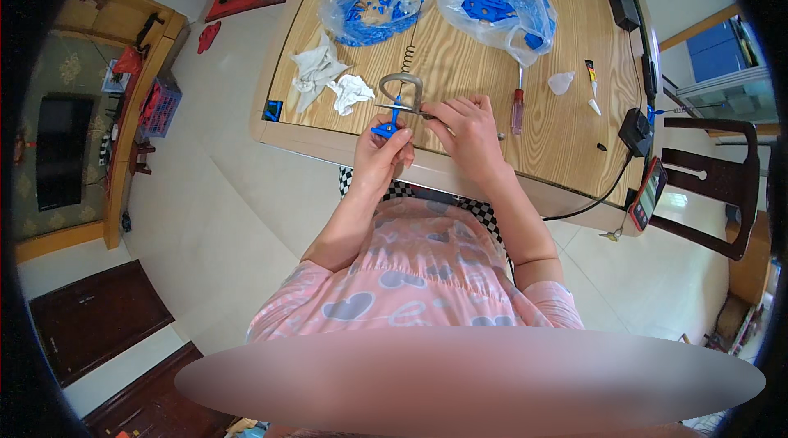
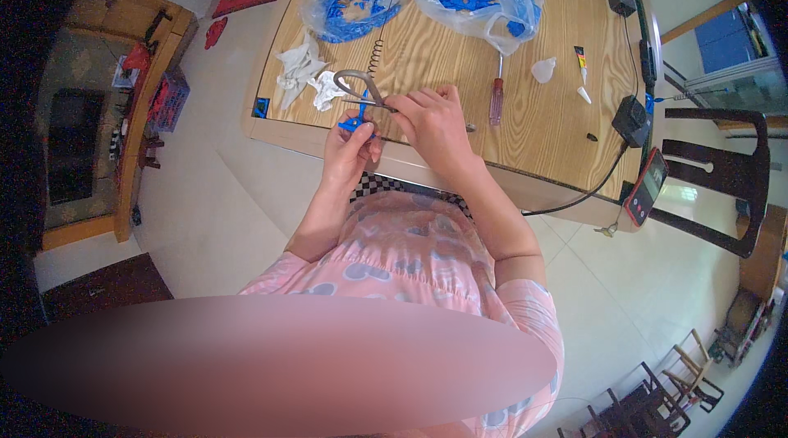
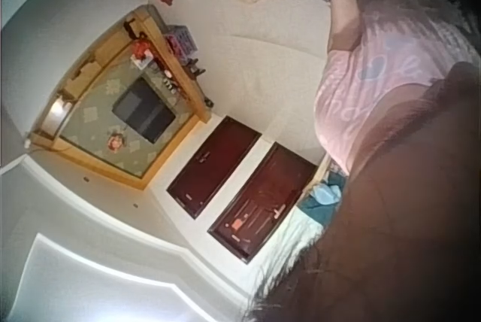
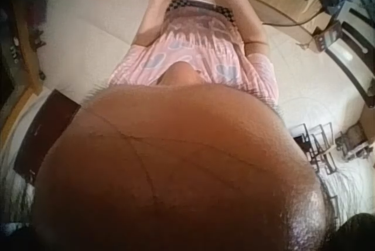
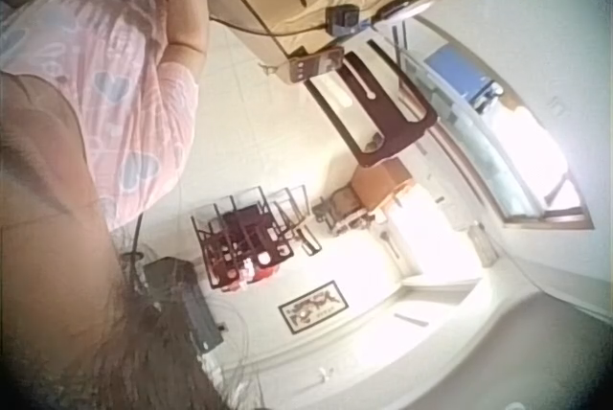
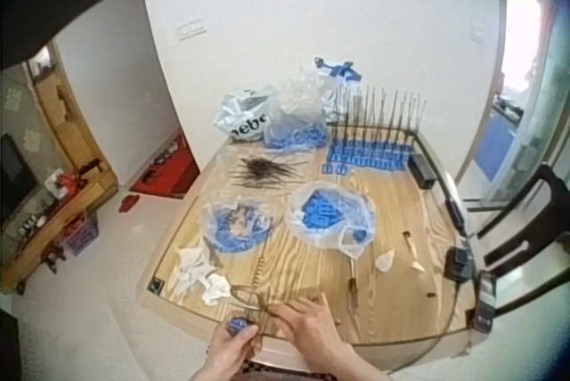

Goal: Manually assemble small blue plastic components with a metal wire and spring.

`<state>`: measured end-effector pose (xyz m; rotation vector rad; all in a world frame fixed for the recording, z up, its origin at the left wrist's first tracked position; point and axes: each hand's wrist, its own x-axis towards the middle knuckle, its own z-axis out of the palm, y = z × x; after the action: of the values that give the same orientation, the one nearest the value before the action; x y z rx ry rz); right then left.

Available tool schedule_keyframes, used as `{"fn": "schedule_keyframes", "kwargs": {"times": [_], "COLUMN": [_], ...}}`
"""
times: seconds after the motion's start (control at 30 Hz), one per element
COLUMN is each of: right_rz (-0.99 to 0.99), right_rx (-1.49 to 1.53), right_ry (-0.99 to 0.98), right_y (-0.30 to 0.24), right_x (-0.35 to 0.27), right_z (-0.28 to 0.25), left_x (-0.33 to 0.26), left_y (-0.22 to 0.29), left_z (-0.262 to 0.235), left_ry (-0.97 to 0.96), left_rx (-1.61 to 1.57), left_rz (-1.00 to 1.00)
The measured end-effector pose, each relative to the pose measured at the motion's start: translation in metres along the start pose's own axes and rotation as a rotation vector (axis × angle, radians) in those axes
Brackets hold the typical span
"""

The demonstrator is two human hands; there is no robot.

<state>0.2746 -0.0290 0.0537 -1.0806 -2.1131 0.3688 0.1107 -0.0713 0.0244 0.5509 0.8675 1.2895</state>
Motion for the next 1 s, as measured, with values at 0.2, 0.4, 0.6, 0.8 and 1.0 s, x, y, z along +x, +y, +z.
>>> {"fn": "schedule_keyframes", "kwargs": {"times": [0.2, 0.4, 0.6, 0.8, 1.0], "right_rz": [0.007, -0.001, -0.012, -0.02, -0.02], "right_rx": [-0.015, -0.017, -0.043, -0.048, -0.055], "right_ry": [0.003, -0.011, -0.014, -0.02, -0.036], "right_y": [-0.0013, 0.0013, 0.0, -0.001, -0.0017], "right_x": [0.0018, 0.0022, 0.0027, 0.0058, 0.0063], "right_z": [-0.0022, -0.0013, -0.0016, -0.004, -0.0036], "left_x": [0.0008, 0.0012, 0.0023, 0.0025, 0.0025], "left_y": [-0.0009, -0.0014, -0.0024, -0.0034, -0.0036], "left_z": [0.0005, -0.001, -0.0018, -0.0016, -0.0028], "left_ry": [-0.004, 0.009, 0.018, 0.023, 0.022], "left_rx": [0.015, 0.041, 0.063, 0.103, 0.102], "left_rz": [0.023, 0.023, 0.024, 0.047, 0.046]}}
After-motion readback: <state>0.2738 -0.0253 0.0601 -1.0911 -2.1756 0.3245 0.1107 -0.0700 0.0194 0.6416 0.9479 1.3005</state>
